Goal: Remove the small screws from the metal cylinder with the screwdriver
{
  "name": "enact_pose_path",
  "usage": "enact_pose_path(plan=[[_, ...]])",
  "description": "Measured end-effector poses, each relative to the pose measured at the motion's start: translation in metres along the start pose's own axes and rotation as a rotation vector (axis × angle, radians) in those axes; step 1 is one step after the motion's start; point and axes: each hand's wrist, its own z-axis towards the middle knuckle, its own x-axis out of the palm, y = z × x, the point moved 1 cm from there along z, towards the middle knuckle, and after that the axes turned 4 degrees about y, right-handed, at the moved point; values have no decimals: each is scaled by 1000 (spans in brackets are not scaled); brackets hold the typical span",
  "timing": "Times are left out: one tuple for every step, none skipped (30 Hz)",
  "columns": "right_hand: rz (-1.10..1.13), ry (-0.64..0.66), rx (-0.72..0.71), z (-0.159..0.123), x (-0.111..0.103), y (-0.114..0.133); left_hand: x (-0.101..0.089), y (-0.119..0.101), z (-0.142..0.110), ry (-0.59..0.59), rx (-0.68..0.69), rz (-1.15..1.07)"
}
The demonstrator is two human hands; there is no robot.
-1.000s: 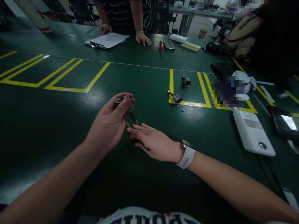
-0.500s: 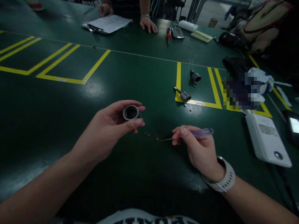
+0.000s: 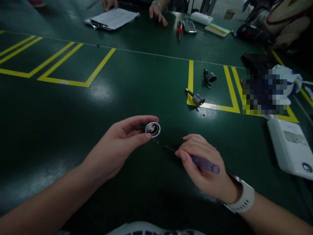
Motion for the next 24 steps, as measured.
enact_pose_path(plan=[[-35, 10, -58, -1, 0, 1, 0, 2, 1, -6, 6, -1], [-65, 4, -111, -2, 0, 3, 0, 3, 2, -12, 16, -4], [-87, -15, -157, -3, 0, 4, 0, 5, 2, -18, 26, -6], [-101, -46, -195, -3, -1, 5, 0, 6, 2, -21, 34, -7], [-106, -80, -222, -4, -2, 6, 1, 7, 2, -21, 40, -8], [-107, -106, -237, -4, -3, 7, 1, 8, 2, -15, 43, -8], [-106, -125, -248, -5, -4, 9, 2, 9, 2, -4, 44, -8], [-103, -134, -257, -5, -4, 10, 3, 9, 1, 11, 45, -7], [-98, -135, -263, -5, -3, 11, 5, 10, 1, 27, 48, -8], [-92, -131, -268, -5, -3, 12, 6, 11, 0, 40, 55, -11], [-86, -129, -271, -4, -2, 13, 7, 12, -1, 52, 61, -15], [-82, -127, -273, -4, -1, 14, 8, 13, -1, 60, 66, -20], [-79, -123, -274, -4, 0, 15, 10, 13, -1, 64, 72, -26], [-81, -117, -274, -4, 2, 15, 11, 14, -2, 67, 75, -32], [-90, -107, -277, -3, 3, 15, 11, 15, -2, 67, 78, -39], [-103, -92, -283, -3, 4, 16, 12, 16, -2, 67, 80, -47], [-118, -77, -288, -3, 5, 16, 13, 16, -2, 65, 81, -54], [-134, -62, -295, -4, 6, 17, 13, 17, -2, 61, 84, -60], [-148, -52, -302, -4, 7, 17, 13, 17, -3, 57, 86, -66], [-160, -44, -309, -3, 7, 18, 14, 17, -3, 54, 89, -73], [-169, -41, -315, -3, 8, 18, 14, 17, -3, 52, 95, -80], [-179, -40, -320, -3, 9, 19, 14, 16, -4, 49, 98, -84], [-188, -38, -326, -3, 9, 19, 15, 16, -4, 45, 101, -85], [-197, -32, -330, -2, 10, 20, 15, 17, -4, 39, 104, -80]])
